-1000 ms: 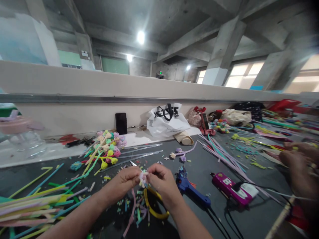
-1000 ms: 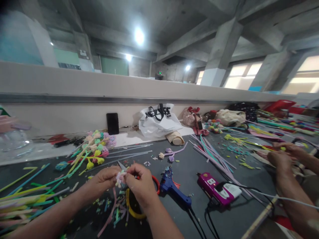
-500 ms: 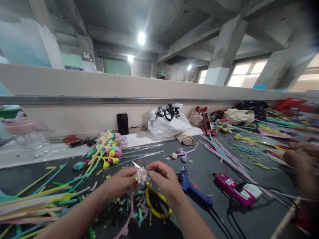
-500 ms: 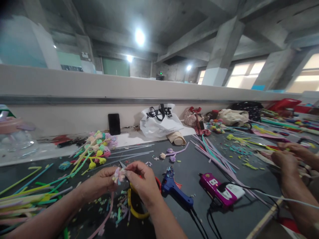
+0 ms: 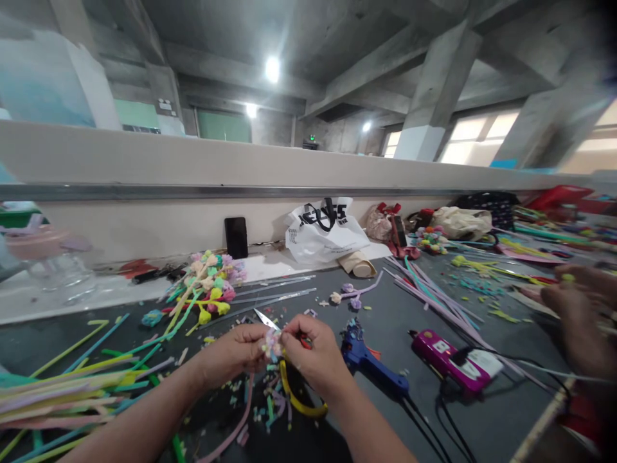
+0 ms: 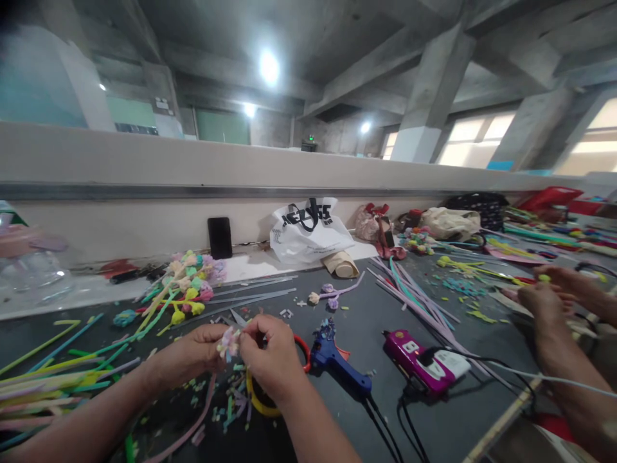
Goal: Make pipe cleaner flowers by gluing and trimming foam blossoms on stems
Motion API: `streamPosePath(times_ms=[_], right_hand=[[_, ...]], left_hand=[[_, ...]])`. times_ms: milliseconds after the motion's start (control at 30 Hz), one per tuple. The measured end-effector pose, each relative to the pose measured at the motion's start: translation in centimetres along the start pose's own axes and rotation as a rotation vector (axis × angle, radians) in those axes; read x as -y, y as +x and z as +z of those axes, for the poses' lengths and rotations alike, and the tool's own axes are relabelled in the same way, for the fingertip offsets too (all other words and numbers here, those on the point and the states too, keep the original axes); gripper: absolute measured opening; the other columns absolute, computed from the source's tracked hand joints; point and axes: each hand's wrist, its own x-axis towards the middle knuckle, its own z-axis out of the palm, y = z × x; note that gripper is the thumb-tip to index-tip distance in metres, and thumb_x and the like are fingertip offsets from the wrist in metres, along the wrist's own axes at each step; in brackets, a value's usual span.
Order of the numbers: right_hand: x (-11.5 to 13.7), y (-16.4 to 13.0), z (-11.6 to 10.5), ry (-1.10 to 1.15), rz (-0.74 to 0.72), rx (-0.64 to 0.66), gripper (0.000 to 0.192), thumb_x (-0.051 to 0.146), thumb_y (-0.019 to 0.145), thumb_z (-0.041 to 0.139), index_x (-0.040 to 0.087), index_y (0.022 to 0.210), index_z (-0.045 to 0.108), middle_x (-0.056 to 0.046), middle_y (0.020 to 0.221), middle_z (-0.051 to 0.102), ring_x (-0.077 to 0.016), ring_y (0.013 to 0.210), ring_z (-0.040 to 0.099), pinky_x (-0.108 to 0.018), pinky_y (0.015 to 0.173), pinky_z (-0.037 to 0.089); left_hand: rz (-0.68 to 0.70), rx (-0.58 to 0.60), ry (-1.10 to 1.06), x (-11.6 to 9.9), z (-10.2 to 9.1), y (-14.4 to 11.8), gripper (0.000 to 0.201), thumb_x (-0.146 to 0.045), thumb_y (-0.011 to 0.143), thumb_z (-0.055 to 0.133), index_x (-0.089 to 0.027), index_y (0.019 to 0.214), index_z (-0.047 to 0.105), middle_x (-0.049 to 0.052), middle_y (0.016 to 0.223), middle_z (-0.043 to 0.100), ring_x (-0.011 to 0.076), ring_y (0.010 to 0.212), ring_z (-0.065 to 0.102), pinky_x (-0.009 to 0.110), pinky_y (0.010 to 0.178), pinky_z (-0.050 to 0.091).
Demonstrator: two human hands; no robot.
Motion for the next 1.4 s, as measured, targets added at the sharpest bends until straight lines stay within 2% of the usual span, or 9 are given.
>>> streamPosePath(times_ms=[167, 333, 533, 700, 1033, 1133, 1267, 1400], right_hand=[[-0.3, -0.2, 0.6, -0.084, -0.047, -0.068, 0.013, 0.013, 0.066, 0.052, 0.017, 0.054, 0.05, 0.004, 0.052, 0.045, -0.0104, 0.053, 0.042, -0.021, 0.052, 0.033], [-0.1, 0.1, 0.3, 0.037, 0.002, -0.012, 0.013, 0.015, 0.071, 0.052, 0.017, 0.059, 0.055, 0.004, 0.053, 0.046, -0.0102, 0.053, 0.043, -0.02, 0.051, 0.034], [0.8, 0.1, -0.5, 0.06, -0.155, 0.003, 0.008, 0.012, 0.07, 0.057, 0.017, 0.073, 0.063, 0.001, 0.067, 0.054, -0.0129, 0.065, 0.051, -0.023, 0.062, 0.04], [0.9, -0.1, 0.0, 0.022, -0.195, 0.057, 0.007, 0.009, 0.068, 0.061, 0.016, 0.067, 0.063, -0.002, 0.071, 0.058, -0.0144, 0.07, 0.054, -0.024, 0.066, 0.04], [0.9, 0.1, -0.2, -0.073, -0.254, 0.101, 0.012, 0.007, 0.069, 0.061, 0.018, 0.065, 0.064, 0.0, 0.066, 0.06, -0.0139, 0.068, 0.057, -0.027, 0.069, 0.04], [0.9, 0.2, -0.5, -0.057, -0.277, 0.099, 0.014, 0.007, 0.071, 0.058, 0.017, 0.066, 0.064, -0.001, 0.068, 0.06, -0.014, 0.068, 0.056, -0.026, 0.069, 0.041], [0.7, 0.1, -1.0, -0.03, -0.332, 0.075, 0.014, 0.012, 0.075, 0.056, 0.019, 0.083, 0.064, -0.005, 0.082, 0.061, -0.0173, 0.082, 0.057, -0.029, 0.076, 0.042], [0.6, -0.2, -0.8, -0.121, -0.483, 0.197, 0.014, 0.016, 0.076, 0.059, 0.022, 0.087, 0.065, -0.004, 0.086, 0.063, -0.0176, 0.087, 0.056, -0.034, 0.083, 0.037]], left_hand=[[0.0, 0.006, -0.076, 0.3, 0.2, 0.0, 0.028, -0.036, 0.063, 0.071, -0.013, 0.073, 0.057, -0.006, 0.053, 0.034, 0.0055, 0.048, 0.021, 0.021, 0.047, 0.017], [-0.004, 0.023, -0.122, -0.1, 0.2, -0.2, 0.03, -0.038, 0.062, 0.071, -0.014, 0.07, 0.055, -0.007, 0.05, 0.032, 0.0046, 0.044, 0.02, 0.02, 0.045, 0.017], [-0.06, 0.046, -0.102, -0.2, -0.7, -0.5, 0.032, -0.04, 0.064, 0.069, -0.013, 0.065, 0.052, -0.008, 0.047, 0.029, 0.0029, 0.04, 0.017, 0.02, 0.042, 0.014], [-0.085, 0.036, -0.068, 0.0, -0.9, -0.4, 0.03, -0.037, 0.064, 0.07, -0.012, 0.062, 0.053, -0.008, 0.044, 0.028, 0.0031, 0.039, 0.017, 0.02, 0.041, 0.011], [-0.117, 0.01, 0.001, -0.3, -1.2, -0.4, 0.034, -0.041, 0.06, 0.071, -0.01, 0.065, 0.06, -0.004, 0.047, 0.041, 0.0036, 0.039, 0.027, 0.021, 0.04, 0.014], [-0.174, 0.04, 0.033, -1.3, -1.5, -0.7, 0.033, -0.041, 0.062, 0.071, -0.009, 0.067, 0.062, -0.004, 0.047, 0.042, 0.003, 0.037, 0.026, 0.021, 0.039, 0.013], [-0.298, 0.117, 0.081, -2.9, -1.8, -1.3, 0.029, -0.035, 0.065, 0.069, -0.008, 0.061, 0.061, -0.006, 0.041, 0.037, 0.0022, 0.034, 0.022, 0.021, 0.037, 0.01], [-0.386, 0.159, 0.108, -3.6, -1.9, -1.7, 0.026, -0.032, 0.067, 0.066, -0.01, 0.056, 0.058, -0.006, 0.037, 0.034, 0.0024, 0.031, 0.019, 0.021, 0.035, 0.008]])
